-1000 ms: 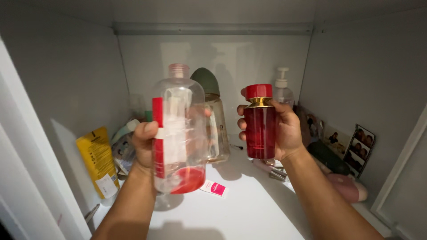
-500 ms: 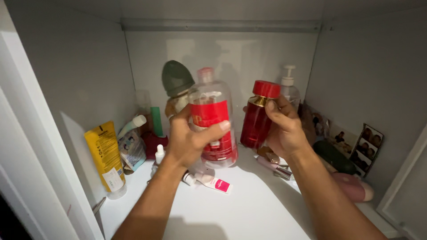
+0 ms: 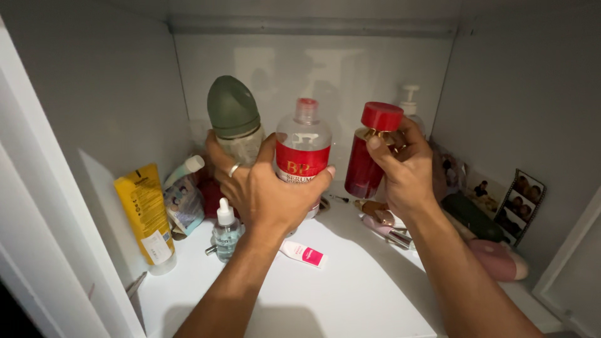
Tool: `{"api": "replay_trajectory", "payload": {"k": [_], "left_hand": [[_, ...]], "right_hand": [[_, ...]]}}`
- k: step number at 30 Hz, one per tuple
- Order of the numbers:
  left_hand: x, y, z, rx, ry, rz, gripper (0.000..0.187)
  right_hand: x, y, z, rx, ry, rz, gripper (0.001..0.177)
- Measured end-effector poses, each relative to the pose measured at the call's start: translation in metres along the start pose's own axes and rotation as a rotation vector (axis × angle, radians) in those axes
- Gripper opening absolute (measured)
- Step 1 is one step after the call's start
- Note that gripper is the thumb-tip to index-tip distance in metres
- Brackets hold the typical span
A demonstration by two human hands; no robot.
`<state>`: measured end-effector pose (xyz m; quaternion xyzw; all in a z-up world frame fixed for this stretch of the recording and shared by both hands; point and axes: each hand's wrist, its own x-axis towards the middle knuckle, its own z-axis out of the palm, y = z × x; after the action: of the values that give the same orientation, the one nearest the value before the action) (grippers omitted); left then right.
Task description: The person retrieves a pink cloth and several makeup brushes from a white cabinet shelf. They wipe each brush head with the cloth, then place the cleaned brushes back on the shelf.
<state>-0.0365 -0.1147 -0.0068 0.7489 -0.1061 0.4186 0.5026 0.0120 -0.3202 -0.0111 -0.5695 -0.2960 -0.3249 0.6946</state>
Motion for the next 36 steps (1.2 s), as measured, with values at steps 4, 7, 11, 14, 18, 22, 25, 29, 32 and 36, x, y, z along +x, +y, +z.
{"api": "replay_trajectory", "payload": {"k": [4,7,11,14,18,22,25,29,32,36], "left_hand": [[-0.006,0.004,-0.001,0.311,0.232,0.225,0.080],[-0.005,0.007,-0.002,0.257,0.092,0.067,0.083],[-0.008,0.008,-0.002,0.263,0.076,0.033,0.083],[-0.013,0.008,-0.003,0.297,0.123,0.074,0.081],[-0.018,0.006,-0.007,0.365,0.161,0.217,0.083],[-0.018,0.012,-0.010,0.372,0.148,0.322,0.086],[-0.019,0.021,-0.019,0.244,0.094,0.344,0.086],[-0.024,0.042,-0.045,0.089,-0.001,0.320,0.086],[-0.033,0.056,-0.068,0.056,-0.076,0.310,0.086],[-0.042,0.068,-0.091,0.090,-0.155,0.259,0.088]], "right_hand": [[0.000,0.002,0.000,0.025,-0.008,-0.034,0.055],[-0.001,0.001,0.000,0.006,0.004,-0.030,0.054],[-0.001,0.000,-0.002,-0.039,0.016,-0.015,0.054],[0.000,0.000,-0.004,-0.046,0.023,-0.001,0.054],[-0.001,-0.002,-0.005,0.153,-0.029,0.100,0.052],[0.002,-0.009,-0.001,0.177,-0.040,0.131,0.052],[0.001,-0.024,0.000,0.141,-0.031,0.166,0.053],[-0.007,-0.056,-0.002,0.184,-0.120,0.105,0.055],[-0.022,-0.082,-0.003,0.185,-0.082,0.224,0.055],[-0.042,-0.119,0.001,0.214,-0.218,0.217,0.058]]}}
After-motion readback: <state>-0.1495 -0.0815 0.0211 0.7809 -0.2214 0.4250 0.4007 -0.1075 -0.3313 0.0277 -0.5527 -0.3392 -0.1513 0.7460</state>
